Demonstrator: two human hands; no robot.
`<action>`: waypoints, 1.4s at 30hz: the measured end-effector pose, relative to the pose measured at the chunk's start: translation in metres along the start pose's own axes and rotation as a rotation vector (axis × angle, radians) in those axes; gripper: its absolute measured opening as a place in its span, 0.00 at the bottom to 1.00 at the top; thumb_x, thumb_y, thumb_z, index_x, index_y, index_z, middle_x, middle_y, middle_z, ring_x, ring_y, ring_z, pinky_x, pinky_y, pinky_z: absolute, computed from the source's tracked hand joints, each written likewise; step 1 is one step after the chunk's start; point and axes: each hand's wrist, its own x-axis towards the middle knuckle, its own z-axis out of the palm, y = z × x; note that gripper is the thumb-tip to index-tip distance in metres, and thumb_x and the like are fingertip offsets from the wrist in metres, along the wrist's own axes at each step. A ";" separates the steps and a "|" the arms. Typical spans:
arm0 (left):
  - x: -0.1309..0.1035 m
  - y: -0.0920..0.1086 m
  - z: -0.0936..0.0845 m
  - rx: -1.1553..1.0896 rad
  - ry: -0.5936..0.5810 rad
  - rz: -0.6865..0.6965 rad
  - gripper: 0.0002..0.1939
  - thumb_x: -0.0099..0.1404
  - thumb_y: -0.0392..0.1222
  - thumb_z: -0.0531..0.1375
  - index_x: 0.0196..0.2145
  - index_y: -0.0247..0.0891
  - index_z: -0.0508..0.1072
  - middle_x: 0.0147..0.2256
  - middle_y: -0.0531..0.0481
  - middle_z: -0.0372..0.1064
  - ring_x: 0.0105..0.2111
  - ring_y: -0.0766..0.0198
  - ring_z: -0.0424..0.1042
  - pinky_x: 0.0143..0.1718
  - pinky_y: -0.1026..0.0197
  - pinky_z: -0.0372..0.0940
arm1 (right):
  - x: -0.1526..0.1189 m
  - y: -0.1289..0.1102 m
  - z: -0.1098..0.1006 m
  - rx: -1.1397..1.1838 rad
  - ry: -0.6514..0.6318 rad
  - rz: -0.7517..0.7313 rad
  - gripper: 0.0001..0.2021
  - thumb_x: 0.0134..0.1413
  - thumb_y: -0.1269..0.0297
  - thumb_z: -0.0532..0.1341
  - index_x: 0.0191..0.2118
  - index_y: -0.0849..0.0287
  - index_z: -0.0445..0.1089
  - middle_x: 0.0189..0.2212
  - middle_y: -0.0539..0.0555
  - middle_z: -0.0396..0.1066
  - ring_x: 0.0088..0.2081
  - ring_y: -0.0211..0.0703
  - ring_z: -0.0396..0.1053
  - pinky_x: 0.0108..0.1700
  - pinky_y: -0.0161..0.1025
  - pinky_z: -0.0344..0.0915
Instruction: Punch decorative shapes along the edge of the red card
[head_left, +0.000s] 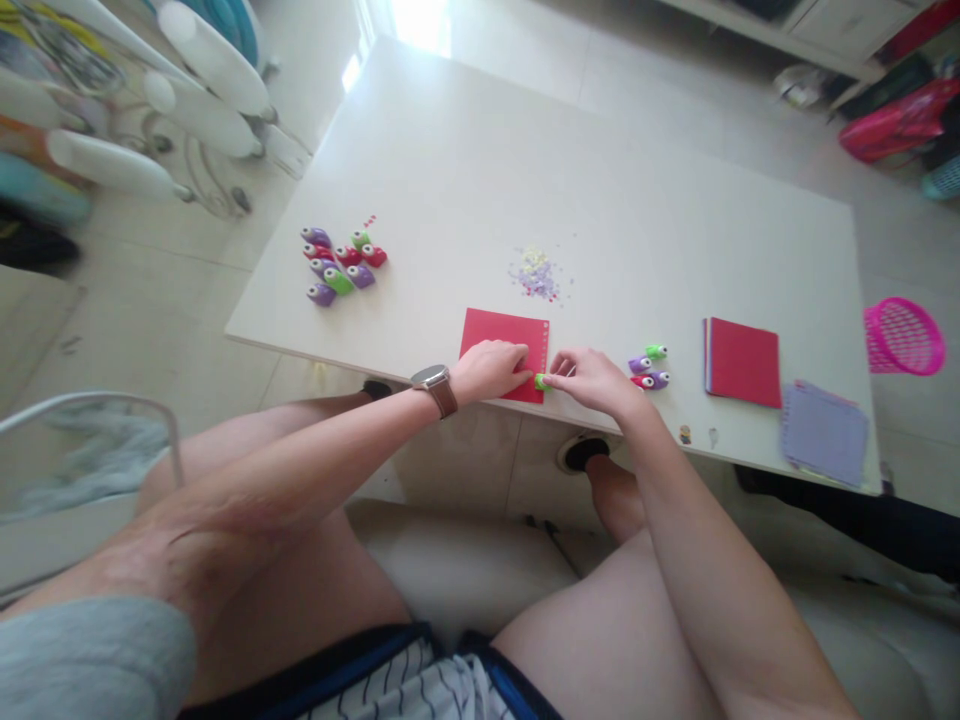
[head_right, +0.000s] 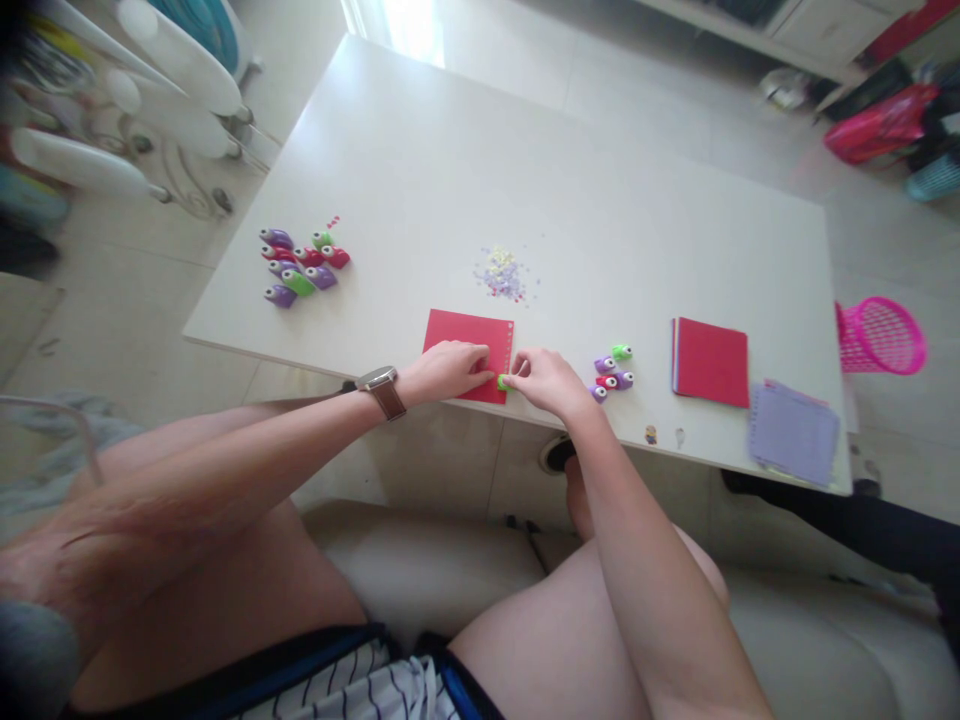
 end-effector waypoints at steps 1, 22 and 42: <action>0.000 0.001 -0.001 0.001 -0.003 -0.001 0.12 0.74 0.49 0.57 0.40 0.40 0.77 0.41 0.43 0.81 0.40 0.53 0.79 0.37 0.58 0.61 | 0.000 0.000 0.000 -0.001 -0.006 0.005 0.07 0.61 0.61 0.70 0.35 0.58 0.77 0.37 0.56 0.83 0.39 0.45 0.79 0.40 0.36 0.69; 0.001 0.019 -0.011 0.074 -0.081 -0.104 0.34 0.75 0.72 0.48 0.45 0.38 0.78 0.44 0.38 0.81 0.44 0.48 0.80 0.38 0.57 0.63 | 0.006 -0.007 0.006 -0.165 0.044 0.116 0.12 0.57 0.55 0.72 0.30 0.55 0.75 0.32 0.53 0.80 0.35 0.45 0.75 0.37 0.37 0.64; 0.007 0.020 -0.017 0.119 -0.193 -0.103 0.30 0.76 0.67 0.51 0.50 0.38 0.75 0.49 0.36 0.80 0.48 0.46 0.80 0.40 0.56 0.66 | 0.015 -0.013 -0.001 -0.226 -0.057 0.173 0.12 0.57 0.53 0.73 0.32 0.55 0.78 0.34 0.56 0.82 0.37 0.45 0.77 0.37 0.36 0.66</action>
